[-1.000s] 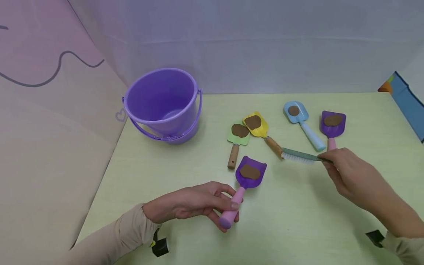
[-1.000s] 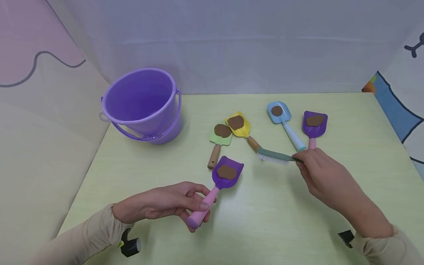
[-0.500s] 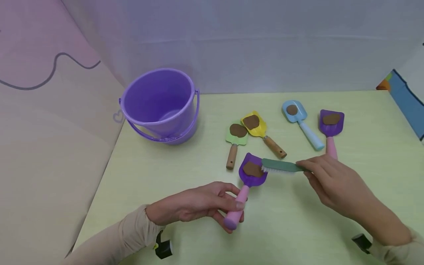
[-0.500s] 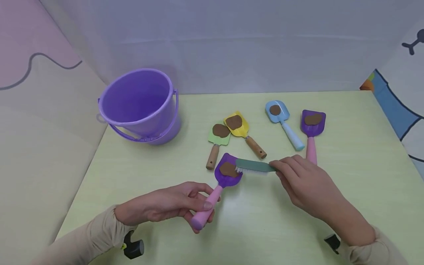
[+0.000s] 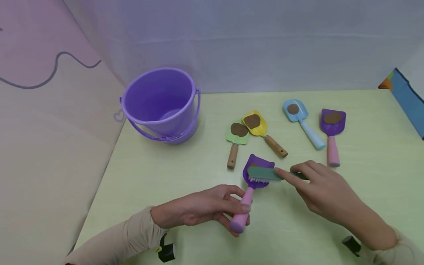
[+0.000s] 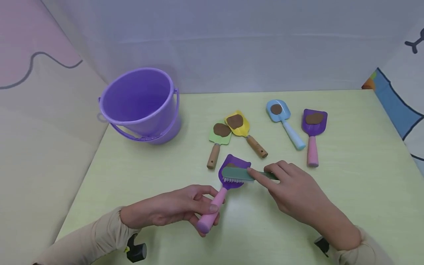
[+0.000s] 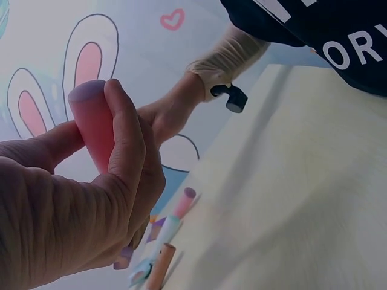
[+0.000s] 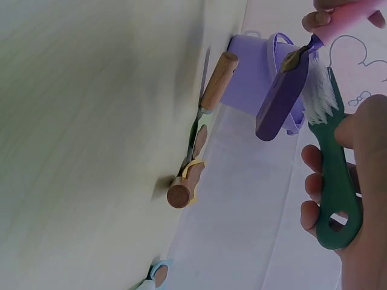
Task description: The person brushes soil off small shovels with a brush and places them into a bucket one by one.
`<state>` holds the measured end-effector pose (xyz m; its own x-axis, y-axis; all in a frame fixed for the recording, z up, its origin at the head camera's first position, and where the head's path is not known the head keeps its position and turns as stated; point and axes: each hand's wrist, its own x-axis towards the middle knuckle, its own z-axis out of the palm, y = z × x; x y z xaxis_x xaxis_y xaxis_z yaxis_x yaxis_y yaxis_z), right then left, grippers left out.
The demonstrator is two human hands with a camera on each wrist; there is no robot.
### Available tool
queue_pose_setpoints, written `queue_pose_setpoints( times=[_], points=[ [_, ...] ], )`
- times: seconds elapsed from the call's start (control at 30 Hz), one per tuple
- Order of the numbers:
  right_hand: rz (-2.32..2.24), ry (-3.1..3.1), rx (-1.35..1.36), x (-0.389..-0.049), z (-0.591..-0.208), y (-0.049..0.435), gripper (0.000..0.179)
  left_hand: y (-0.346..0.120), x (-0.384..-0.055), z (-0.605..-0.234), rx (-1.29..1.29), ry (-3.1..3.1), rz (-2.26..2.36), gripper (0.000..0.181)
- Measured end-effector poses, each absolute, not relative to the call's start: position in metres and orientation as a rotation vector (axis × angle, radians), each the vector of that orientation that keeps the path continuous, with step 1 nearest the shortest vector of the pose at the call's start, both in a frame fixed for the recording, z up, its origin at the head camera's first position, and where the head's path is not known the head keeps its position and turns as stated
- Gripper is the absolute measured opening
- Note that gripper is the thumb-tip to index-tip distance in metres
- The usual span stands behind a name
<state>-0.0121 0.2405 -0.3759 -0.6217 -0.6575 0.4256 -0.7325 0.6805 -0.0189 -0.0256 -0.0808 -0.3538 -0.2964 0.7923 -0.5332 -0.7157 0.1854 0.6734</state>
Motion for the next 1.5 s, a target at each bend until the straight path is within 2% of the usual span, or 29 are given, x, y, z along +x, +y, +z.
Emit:
queue_pose_setpoints(
  times=[1.5],
  points=[
    [0.185,-2.504,0.972,-0.0107,-0.3731,0.2394,0.055,-0.0833,-0.0197,-0.3544,0.111,1.162,1.485,0.025]
  ],
)
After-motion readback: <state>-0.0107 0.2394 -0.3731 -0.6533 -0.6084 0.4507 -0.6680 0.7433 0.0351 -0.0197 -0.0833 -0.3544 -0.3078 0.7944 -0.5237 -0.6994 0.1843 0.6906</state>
